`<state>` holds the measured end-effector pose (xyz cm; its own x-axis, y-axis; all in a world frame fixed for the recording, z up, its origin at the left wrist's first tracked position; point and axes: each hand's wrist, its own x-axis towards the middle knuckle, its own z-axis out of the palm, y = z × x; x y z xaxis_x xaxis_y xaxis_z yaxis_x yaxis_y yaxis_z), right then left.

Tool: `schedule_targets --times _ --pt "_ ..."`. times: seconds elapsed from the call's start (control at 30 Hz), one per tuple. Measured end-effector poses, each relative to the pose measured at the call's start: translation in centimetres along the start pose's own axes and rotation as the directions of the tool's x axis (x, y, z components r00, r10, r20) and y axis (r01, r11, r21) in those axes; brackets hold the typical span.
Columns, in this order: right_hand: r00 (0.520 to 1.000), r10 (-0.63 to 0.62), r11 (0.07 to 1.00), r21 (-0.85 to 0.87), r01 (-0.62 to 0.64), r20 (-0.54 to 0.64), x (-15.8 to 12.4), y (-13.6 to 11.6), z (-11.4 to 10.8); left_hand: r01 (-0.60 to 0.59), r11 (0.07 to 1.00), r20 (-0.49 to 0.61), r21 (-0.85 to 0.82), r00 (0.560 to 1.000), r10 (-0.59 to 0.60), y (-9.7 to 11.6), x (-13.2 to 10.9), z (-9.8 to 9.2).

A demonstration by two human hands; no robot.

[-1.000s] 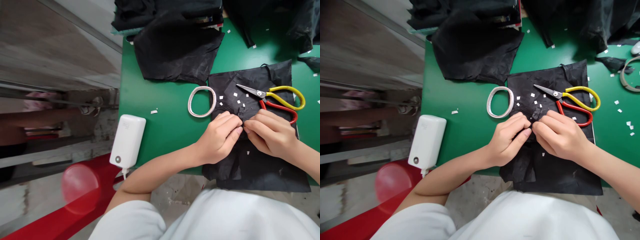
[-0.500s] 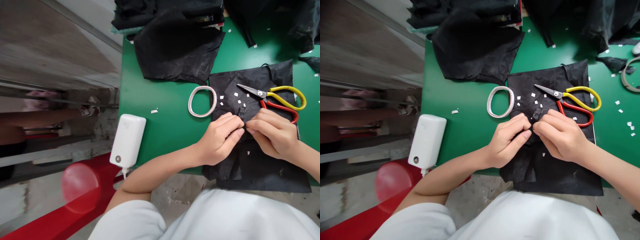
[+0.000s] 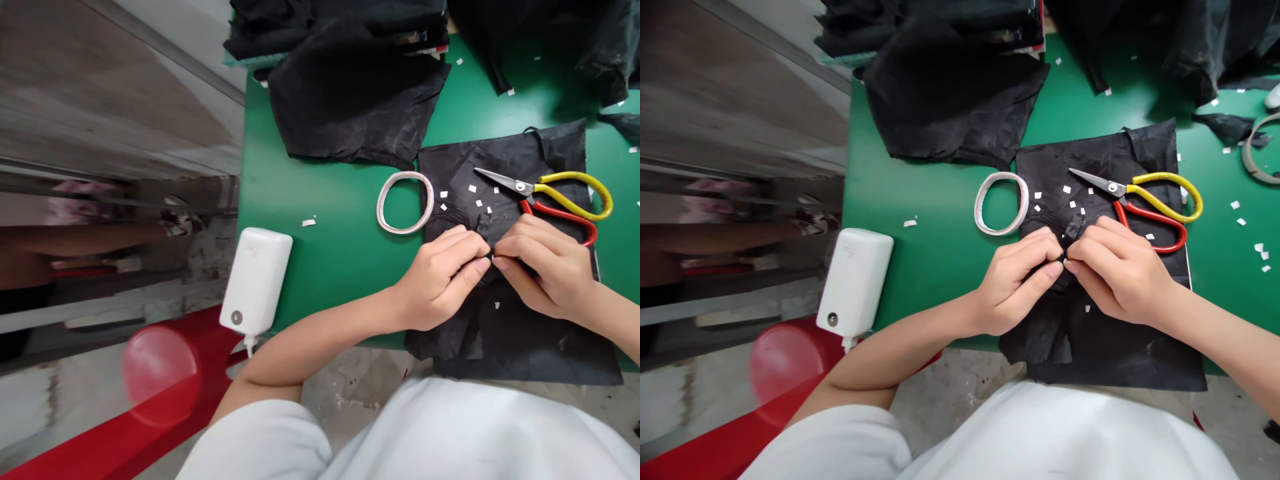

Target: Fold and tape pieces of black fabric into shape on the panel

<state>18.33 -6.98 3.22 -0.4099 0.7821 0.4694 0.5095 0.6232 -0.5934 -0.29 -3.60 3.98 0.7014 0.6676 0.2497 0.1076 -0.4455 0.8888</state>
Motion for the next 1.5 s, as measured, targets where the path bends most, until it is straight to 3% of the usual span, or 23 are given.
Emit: schedule_targets --times 0.27,0.37,0.83,1.0,1.2,1.3,1.4,1.5 --pt "0.992 0.091 0.989 0.110 -0.100 0.082 -0.1 0.2 -0.2 -0.174 0.972 -0.002 0.159 0.984 0.176 -0.6 -0.1 0.2" --pt "0.991 0.074 0.993 0.086 -0.084 0.109 -0.1 0.3 -0.3 -0.212 0.948 -0.006 0.239 0.976 0.219 -0.7 -0.1 0.3" --pt "0.998 0.061 0.993 0.097 -0.060 -0.007 0.0 -0.7 0.0 -0.240 0.935 -0.014 0.260 0.968 0.252 -1.1 0.0 0.7" --pt "0.994 0.098 0.973 0.206 -0.104 0.038 0.3 -0.5 -0.1 -0.158 0.969 -0.070 0.188 0.982 0.174 -0.6 0.0 0.5" --pt "0.990 0.138 0.974 0.173 -0.143 0.040 0.6 -0.6 -0.1 0.013 0.994 -0.090 0.106 0.996 -0.003 -0.2 0.0 0.2" --pt "0.981 0.185 0.965 0.178 -0.192 0.057 0.5 -0.7 -0.2 0.039 0.995 -0.154 0.089 0.988 -0.025 -0.3 -0.2 0.3" --pt "0.972 0.230 0.955 0.181 -0.235 0.046 0.5 -0.8 -0.3 -0.052 0.982 -0.193 0.181 0.977 0.087 -0.7 -0.2 0.5" --pt "0.971 0.239 0.957 0.164 -0.239 0.021 0.5 -0.9 -0.4 -0.169 0.935 -0.119 0.312 0.969 0.215 -1.1 -0.1 0.5"
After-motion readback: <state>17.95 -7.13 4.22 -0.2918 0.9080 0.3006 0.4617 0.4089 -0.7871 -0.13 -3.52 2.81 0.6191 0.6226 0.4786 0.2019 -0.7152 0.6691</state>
